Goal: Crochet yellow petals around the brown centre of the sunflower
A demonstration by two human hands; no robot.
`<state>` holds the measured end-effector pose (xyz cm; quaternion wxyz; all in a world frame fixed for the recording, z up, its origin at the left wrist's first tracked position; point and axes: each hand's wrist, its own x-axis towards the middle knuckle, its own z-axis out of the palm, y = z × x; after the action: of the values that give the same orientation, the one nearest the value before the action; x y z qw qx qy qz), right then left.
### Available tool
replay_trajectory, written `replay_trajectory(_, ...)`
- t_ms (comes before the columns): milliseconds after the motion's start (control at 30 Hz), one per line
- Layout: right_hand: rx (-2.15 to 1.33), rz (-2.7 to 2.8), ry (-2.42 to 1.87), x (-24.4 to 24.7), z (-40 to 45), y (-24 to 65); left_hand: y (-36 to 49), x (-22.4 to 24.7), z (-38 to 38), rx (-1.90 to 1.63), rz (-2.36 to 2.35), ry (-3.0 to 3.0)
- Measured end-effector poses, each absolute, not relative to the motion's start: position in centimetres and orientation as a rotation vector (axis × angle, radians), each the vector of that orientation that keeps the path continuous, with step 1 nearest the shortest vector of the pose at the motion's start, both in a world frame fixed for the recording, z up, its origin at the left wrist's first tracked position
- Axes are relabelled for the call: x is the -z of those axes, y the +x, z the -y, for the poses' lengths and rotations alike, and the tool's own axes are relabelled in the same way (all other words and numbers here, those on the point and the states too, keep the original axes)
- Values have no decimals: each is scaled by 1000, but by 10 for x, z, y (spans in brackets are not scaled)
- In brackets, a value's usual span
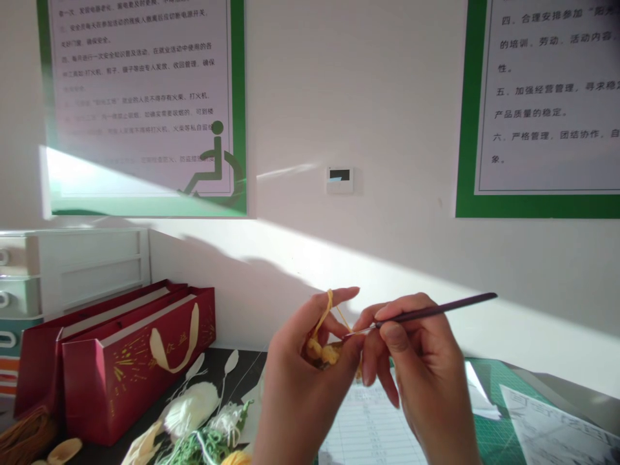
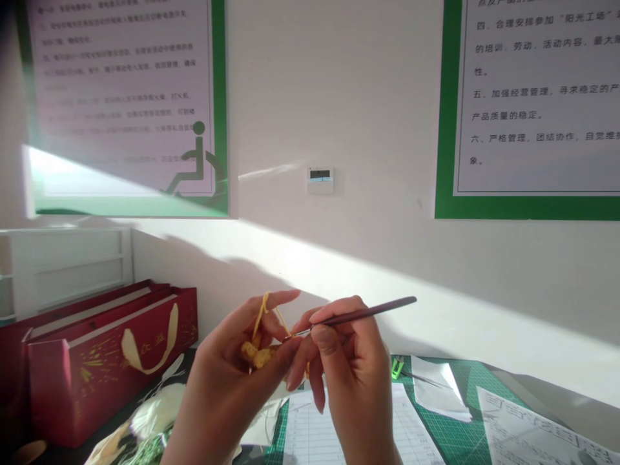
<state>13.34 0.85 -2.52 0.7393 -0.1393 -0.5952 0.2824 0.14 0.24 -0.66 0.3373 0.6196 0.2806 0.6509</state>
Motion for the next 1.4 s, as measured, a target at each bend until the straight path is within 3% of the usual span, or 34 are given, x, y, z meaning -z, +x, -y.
replay_trajectory(133,-551,1330,-310,25,-13,137,4,5,-1,-1721,-742,1676)
replay_trajectory(533,-275,1296,-359,17,-10,147,-14,9,-15,-1335,-275,1802)
replay_trajectory(967,-764,1350,-198,18,-11,162,-24,1,-23,-1068,12,1572)
replay_trajectory(1400,-876,1352,-213,15,-4,160,-26,2,-24,-937,28,1372)
